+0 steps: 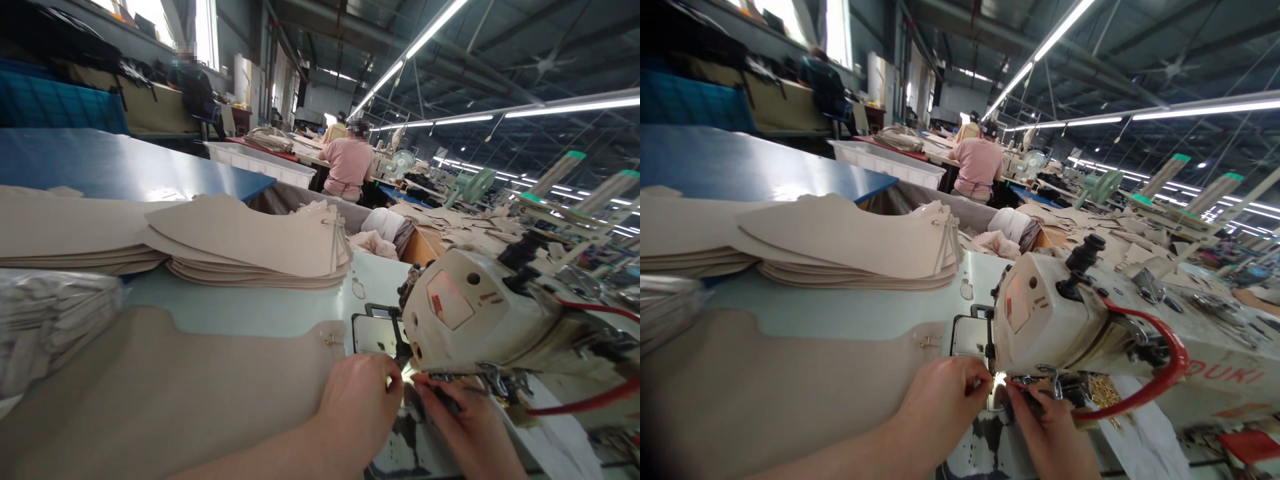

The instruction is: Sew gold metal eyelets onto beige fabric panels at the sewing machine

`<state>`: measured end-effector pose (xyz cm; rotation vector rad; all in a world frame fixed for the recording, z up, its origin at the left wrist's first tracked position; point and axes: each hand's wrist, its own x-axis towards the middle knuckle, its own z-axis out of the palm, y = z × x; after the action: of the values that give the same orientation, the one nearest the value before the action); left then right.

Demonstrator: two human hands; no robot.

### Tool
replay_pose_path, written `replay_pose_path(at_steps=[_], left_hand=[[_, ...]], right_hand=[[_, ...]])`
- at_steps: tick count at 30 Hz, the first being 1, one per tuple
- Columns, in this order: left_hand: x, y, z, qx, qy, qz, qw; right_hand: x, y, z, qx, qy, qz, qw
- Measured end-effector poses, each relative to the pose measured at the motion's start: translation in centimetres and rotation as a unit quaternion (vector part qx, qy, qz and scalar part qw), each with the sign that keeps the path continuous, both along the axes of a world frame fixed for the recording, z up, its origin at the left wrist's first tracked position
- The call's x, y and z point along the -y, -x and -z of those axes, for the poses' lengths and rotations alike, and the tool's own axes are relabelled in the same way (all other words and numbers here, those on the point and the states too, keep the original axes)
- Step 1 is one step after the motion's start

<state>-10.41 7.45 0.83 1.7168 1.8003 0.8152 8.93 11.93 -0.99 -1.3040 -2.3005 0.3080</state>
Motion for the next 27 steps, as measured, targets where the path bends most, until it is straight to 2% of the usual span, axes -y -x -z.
replay_pose_path(at_steps=[5,11,21,27], left_hand=[[0.08,0.19,-0.24,0.007,0.012,0.007,1.000],[-0.12,0.19,-0.36,0.001,0.008,-0.023,1.000],[0.24,0.03,-0.64,-0.005,0.006,-0.039,0.999],[0.27,-0.02,-0.42,0.012,-0.009,-0.047,0.999]], right_hand=[[0.10,-0.19,0.13,0.007,0.014,-0.006,1.000],[0.14,0.03,0.02,0.009,0.010,0.000,1.000],[-0.02,-0.25,0.34,0.017,-0.050,0.000,0.999],[-0.18,-0.40,0.17,0.016,-0.055,-0.007,0.998]])
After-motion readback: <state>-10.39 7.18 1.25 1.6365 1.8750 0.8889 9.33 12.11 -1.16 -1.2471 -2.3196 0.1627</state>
